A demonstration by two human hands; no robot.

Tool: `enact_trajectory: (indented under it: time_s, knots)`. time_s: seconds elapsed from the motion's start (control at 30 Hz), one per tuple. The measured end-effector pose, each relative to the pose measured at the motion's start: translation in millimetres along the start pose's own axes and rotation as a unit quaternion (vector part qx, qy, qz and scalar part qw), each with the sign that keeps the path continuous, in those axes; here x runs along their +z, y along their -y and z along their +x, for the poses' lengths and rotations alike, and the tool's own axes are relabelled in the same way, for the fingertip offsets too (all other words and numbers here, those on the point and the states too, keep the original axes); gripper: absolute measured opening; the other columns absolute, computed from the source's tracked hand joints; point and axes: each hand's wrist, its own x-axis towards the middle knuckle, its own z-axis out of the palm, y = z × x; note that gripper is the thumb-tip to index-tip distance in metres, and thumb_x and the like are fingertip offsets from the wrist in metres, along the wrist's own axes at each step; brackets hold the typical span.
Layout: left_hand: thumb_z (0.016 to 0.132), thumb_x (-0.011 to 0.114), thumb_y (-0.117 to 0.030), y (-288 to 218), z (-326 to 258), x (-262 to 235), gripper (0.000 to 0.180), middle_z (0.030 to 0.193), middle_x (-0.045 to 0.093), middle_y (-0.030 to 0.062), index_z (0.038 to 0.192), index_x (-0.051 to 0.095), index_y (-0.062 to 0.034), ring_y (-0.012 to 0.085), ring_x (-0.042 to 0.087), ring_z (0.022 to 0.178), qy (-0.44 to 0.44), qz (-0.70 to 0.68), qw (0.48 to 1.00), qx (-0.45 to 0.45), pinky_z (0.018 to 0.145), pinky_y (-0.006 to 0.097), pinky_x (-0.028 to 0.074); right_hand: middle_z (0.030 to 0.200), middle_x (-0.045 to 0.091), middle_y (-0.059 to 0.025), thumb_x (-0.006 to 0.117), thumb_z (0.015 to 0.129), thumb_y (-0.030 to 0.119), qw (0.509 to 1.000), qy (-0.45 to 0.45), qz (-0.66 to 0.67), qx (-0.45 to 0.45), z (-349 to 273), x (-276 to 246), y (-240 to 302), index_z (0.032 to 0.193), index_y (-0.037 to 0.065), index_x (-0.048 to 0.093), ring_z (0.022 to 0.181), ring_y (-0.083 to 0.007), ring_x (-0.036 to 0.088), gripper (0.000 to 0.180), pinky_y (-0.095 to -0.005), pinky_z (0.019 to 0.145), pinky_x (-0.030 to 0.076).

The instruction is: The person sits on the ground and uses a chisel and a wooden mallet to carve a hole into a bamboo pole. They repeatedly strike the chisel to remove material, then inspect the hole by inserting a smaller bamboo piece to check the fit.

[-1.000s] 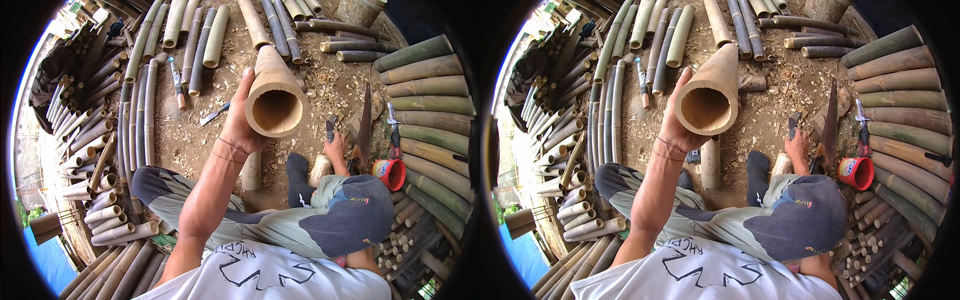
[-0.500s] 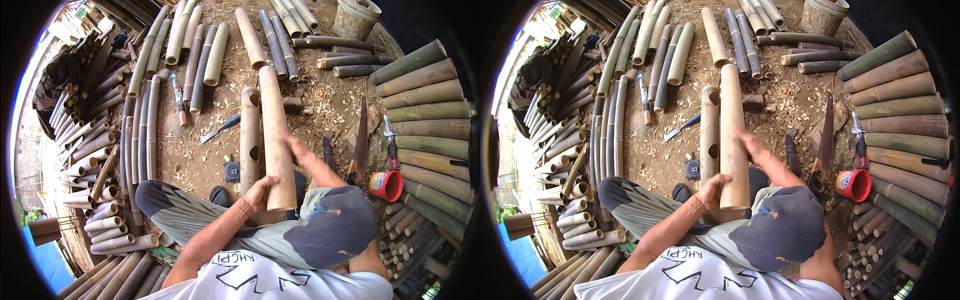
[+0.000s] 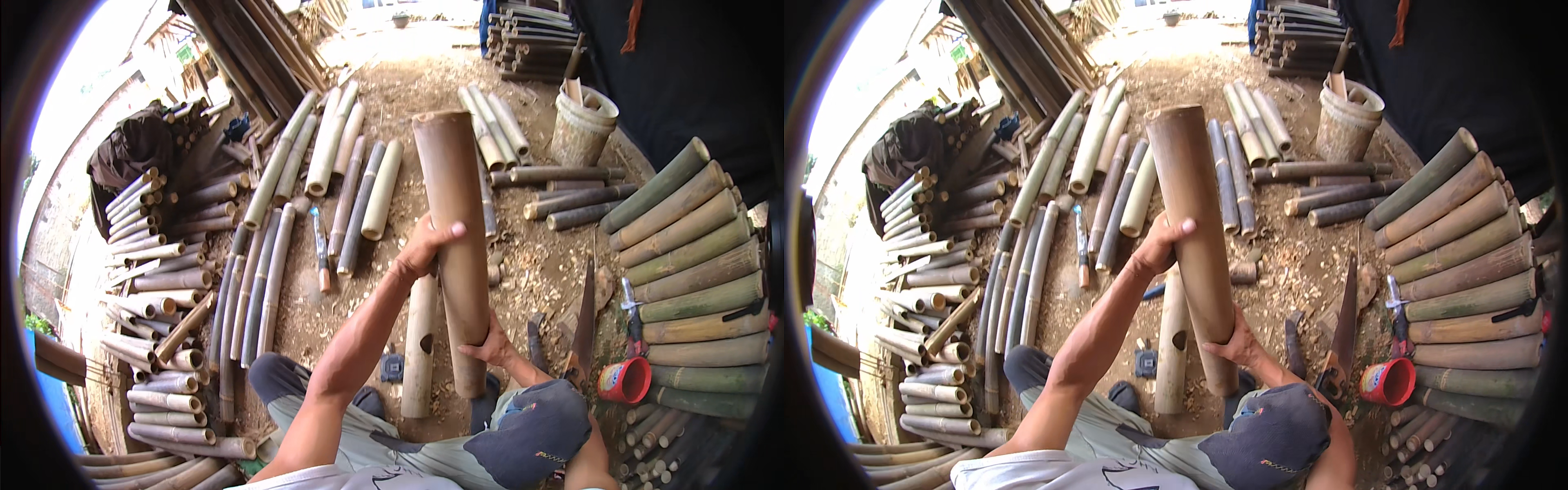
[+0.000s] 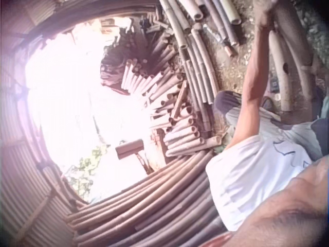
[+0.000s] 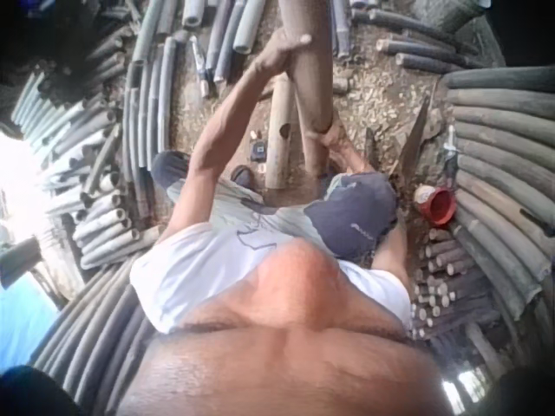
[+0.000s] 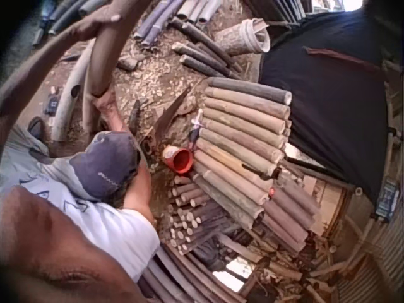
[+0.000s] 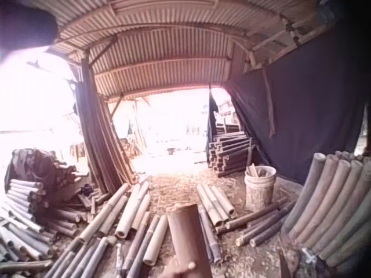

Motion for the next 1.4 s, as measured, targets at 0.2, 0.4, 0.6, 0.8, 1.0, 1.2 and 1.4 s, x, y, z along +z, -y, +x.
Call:
enact_trajectory:
  time_s: [0.2,0.4,0.6,0.8,1.0,1.2,1.4]
  knots:
    - [0.060,0.093,-0.032,-62.2,-26.4,91.4,0.093,0.124,0.061,0.0122,0.134,0.049,0.0015,0.0217,0.057,0.116,0.164,0.160,0.967,0.115,0.104,0.037,0.044,0.138,0.050,-0.0121,0.091,0.062,0.020,0.996,0.016,-0.074,0.037,15.7,-87.3,23.2,0.146,0.008,0.032,0.129,-0.0230,0.047,0.103,-0.0388,0.109,0.039]
    - [0.065,0.085,-0.023,-30.4,-43.2,121.6,0.088,0.138,0.051,0.0178,0.140,0.043,-0.0082,0.0352,0.051,0.129,0.281,0.348,0.864,0.230,0.108,0.042,0.043,0.137,0.051,-0.0139,0.090,0.062,0.025,0.986,-0.059,-0.158,-0.019,-37.8,-121.4,48.6,0.144,0.007,0.034,0.128,-0.0249,0.049,0.100,-0.0393,0.108,0.042]
    - [0.067,0.083,-0.029,27.3,-43.0,137.6,0.089,0.141,0.051,0.0168,0.143,0.042,-0.0077,0.0339,0.052,0.130,0.204,0.353,0.875,0.262,0.108,0.042,0.042,0.135,0.052,-0.0157,0.090,0.063,0.031,0.964,-0.123,-0.233,-0.043,-90.7,-138.1,83.8,0.141,0.005,0.036,0.127,-0.0268,0.051,0.098,-0.0398,0.107,0.044]
    - [0.055,0.090,-0.032,64.5,-59.1,116.0,0.105,0.143,0.049,0.0126,0.145,0.041,-0.0072,0.0259,0.047,0.134,0.153,0.348,0.895,0.233,0.112,0.041,0.038,0.134,0.053,-0.0175,0.089,0.064,0.036,0.937,-0.121,-0.294,-0.146,-49.5,-113.0,91.5,0.139,0.003,0.038,0.126,-0.0287,0.053,0.097,-0.0402,0.106,0.046]
    - [0.063,0.092,-0.041,3.7,-28.7,129.0,0.105,0.140,0.051,0.0188,0.145,0.038,-0.0033,0.0298,0.049,0.131,0.146,0.152,0.955,0.208,0.110,0.042,0.042,0.133,0.054,-0.0194,0.088,0.065,0.041,0.905,-0.142,-0.329,-0.231,3.4,-121.7,94.6,0.137,0.002,0.040,0.124,-0.0306,0.055,0.096,-0.0407,0.105,0.048]
    - [0.072,0.084,-0.052,-29.4,-10.7,115.6,0.107,0.140,0.048,0.0244,0.146,0.030,0.0031,0.0306,0.046,0.132,-0.009,0.095,0.993,0.075,0.109,0.044,0.040,0.113,0.061,-0.0258,0.083,0.069,0.050,0.896,-0.282,-0.250,-0.236,58.4,-98.7,176.3,0.129,-0.008,0.042,0.103,-0.0373,0.064,0.093,-0.0437,0.086,0.054]
    - [0.072,0.087,-0.035,84.4,-100.4,101.6,0.096,0.128,0.056,0.0185,0.142,0.034,0.0026,0.0272,0.057,0.116,-0.033,0.074,0.996,-0.048,0.101,0.040,0.047,0.111,0.065,-0.0211,0.079,0.072,0.054,0.974,-0.219,0.051,0.039,99.7,-79.4,159.2,0.129,-0.006,0.050,0.095,-0.0304,0.067,0.088,-0.0387,0.083,0.055]
